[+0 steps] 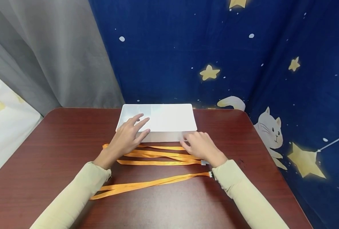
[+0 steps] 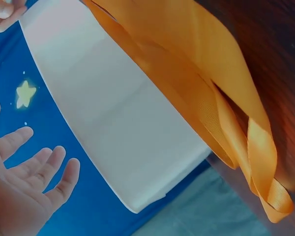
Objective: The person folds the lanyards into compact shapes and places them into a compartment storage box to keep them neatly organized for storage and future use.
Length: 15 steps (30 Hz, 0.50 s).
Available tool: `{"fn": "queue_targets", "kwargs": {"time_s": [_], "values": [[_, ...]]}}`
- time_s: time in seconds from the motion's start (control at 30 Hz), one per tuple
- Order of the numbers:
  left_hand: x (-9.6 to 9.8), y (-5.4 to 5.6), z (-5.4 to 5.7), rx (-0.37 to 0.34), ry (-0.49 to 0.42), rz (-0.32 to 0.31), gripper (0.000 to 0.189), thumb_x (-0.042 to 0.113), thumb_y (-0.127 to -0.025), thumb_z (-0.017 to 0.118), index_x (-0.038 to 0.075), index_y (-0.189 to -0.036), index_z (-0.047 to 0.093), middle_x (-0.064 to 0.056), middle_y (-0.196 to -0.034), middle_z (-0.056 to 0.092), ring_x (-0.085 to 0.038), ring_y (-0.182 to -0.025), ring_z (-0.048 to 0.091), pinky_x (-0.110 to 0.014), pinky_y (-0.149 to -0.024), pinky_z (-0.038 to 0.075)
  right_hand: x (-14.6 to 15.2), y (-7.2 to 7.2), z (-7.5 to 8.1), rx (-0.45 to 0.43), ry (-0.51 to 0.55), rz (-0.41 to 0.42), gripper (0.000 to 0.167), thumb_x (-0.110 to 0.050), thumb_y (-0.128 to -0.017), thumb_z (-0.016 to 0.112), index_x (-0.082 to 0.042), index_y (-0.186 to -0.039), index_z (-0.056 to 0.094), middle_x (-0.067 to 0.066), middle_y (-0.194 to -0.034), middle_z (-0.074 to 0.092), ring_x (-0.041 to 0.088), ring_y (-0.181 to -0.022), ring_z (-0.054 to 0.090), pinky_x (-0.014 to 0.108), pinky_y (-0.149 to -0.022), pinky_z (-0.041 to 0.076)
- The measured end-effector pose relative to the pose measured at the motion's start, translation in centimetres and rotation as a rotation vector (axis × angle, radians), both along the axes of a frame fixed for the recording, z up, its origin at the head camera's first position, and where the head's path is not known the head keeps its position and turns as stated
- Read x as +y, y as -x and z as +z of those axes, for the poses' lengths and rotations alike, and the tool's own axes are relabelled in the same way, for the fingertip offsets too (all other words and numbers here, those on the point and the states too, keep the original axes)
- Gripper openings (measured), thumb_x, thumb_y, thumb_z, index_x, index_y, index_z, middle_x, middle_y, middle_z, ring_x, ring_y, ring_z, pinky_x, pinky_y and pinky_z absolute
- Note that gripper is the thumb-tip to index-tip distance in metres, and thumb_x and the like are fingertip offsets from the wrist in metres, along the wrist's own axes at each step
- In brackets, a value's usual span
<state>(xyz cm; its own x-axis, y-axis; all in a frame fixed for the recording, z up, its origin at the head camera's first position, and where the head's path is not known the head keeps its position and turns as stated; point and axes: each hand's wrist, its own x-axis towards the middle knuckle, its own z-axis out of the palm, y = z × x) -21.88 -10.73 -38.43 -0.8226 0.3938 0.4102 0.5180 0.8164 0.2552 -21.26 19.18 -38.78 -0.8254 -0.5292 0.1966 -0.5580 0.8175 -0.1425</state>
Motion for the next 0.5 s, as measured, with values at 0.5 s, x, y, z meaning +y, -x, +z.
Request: {"fn": "queue_targets", "kwargs": {"time_s": [0.5], "values": [[1.5, -1.1, -0.3, 0.021, 0.027, -0.093, 0.046, 0.041, -0.102, 0.051, 0.015, -0.140, 0.058, -0.014, -0.145, 0.049, -0.032, -0.128, 0.052, -0.051, -0.102, 0.045, -0.3, -0.3, -1.6, -0.079, -0.085, 0.074, 0.017, -0.029, -0.093, 0.070, -0.012, -0.089, 0.070, -0.002, -0.074, 0.064, 0.012, -0.058, 0.055, 0.035, -0.057, 0.049]]}}
